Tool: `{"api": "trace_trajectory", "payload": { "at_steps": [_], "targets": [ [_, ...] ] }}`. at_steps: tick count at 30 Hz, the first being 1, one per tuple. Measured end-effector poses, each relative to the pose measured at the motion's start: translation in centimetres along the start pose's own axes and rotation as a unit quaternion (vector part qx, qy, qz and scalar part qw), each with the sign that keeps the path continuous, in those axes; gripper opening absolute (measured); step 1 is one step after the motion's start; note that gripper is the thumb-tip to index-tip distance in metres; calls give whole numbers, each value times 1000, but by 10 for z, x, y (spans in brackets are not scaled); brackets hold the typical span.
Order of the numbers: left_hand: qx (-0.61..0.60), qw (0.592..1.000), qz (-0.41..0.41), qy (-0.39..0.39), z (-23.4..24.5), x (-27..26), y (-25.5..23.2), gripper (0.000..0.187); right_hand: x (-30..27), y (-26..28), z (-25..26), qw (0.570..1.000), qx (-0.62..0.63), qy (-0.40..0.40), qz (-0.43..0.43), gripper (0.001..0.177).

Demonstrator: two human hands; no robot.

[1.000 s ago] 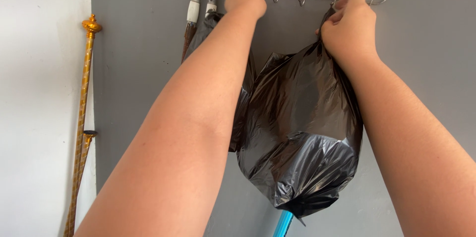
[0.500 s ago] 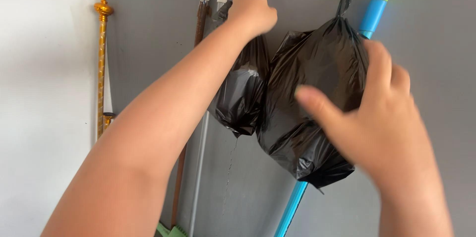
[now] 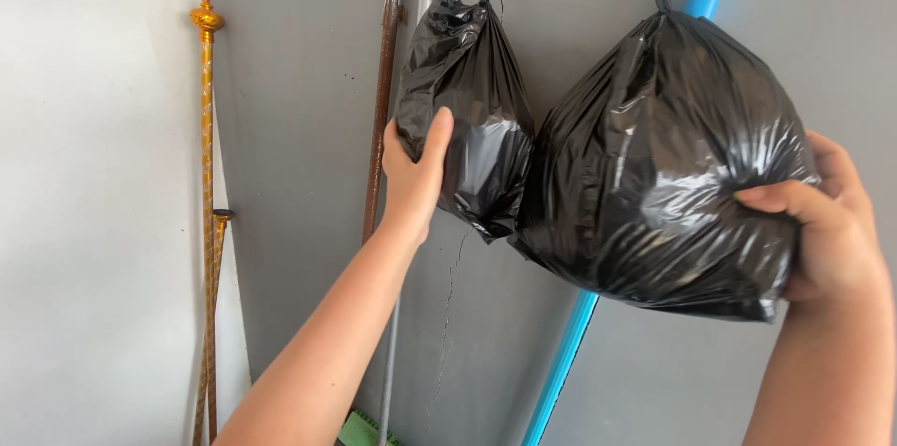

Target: The recorder ties plastic bags, hangs them on a wall rack, folds an umbrella, and organizes motorcycle helmets in a garage area.

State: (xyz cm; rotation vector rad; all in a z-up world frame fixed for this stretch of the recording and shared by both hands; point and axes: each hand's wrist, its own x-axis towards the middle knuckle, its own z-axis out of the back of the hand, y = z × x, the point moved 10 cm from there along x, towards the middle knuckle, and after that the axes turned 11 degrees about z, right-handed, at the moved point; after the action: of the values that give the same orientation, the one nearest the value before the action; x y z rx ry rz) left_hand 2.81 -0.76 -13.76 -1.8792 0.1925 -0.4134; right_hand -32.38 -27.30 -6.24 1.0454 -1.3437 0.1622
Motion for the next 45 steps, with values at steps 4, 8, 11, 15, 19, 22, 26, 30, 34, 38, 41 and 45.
{"api": "trace_trajectory", "payload": {
  "at_steps": [4,8,11,15,19,22,26,30,34,38,41,45],
  "targets": [
    [59,995,-84,-9,-16,-40,-16,119,12,3,9,999,22,1,-42,67],
    [308,915,-259,-43,-54,-69,-28,114,11,13,3,995,77,13,-60,64],
    [321,913,-251,-29,-65,-54,-9,94,9,5,13,999,15,26,-35,73],
    [288,911,-295,-17,-53,-54,-4,66,-27,68,-26,981,-192,-6,39,69],
    [276,914,-298,-8,-32,-66,-1,60,-59,62,-8,924,-356,-78,116,59],
    [188,940,-283,16,-4,-87,-3,61,-93,57,-35,933,-322,-27,162,40],
    [171,941,-279,87,41,-116,-4,56,-157,113,-137,768,-449,33,455,44],
    [237,950,-153,136,104,-139,9,46,-188,87,-201,790,-415,93,441,40],
    [279,952,-53,115,187,-141,45,41,-214,44,-250,843,-321,148,405,39],
    [205,978,-15,45,281,-160,75,36,-248,22,-303,876,-237,210,364,35],
    [175,984,-13,-16,331,-187,77,34,-274,-7,-335,896,-183,248,320,35],
    [214,948,154,-176,391,-221,105,33,-310,-49,-368,910,-131,300,253,32]
  ]
}}
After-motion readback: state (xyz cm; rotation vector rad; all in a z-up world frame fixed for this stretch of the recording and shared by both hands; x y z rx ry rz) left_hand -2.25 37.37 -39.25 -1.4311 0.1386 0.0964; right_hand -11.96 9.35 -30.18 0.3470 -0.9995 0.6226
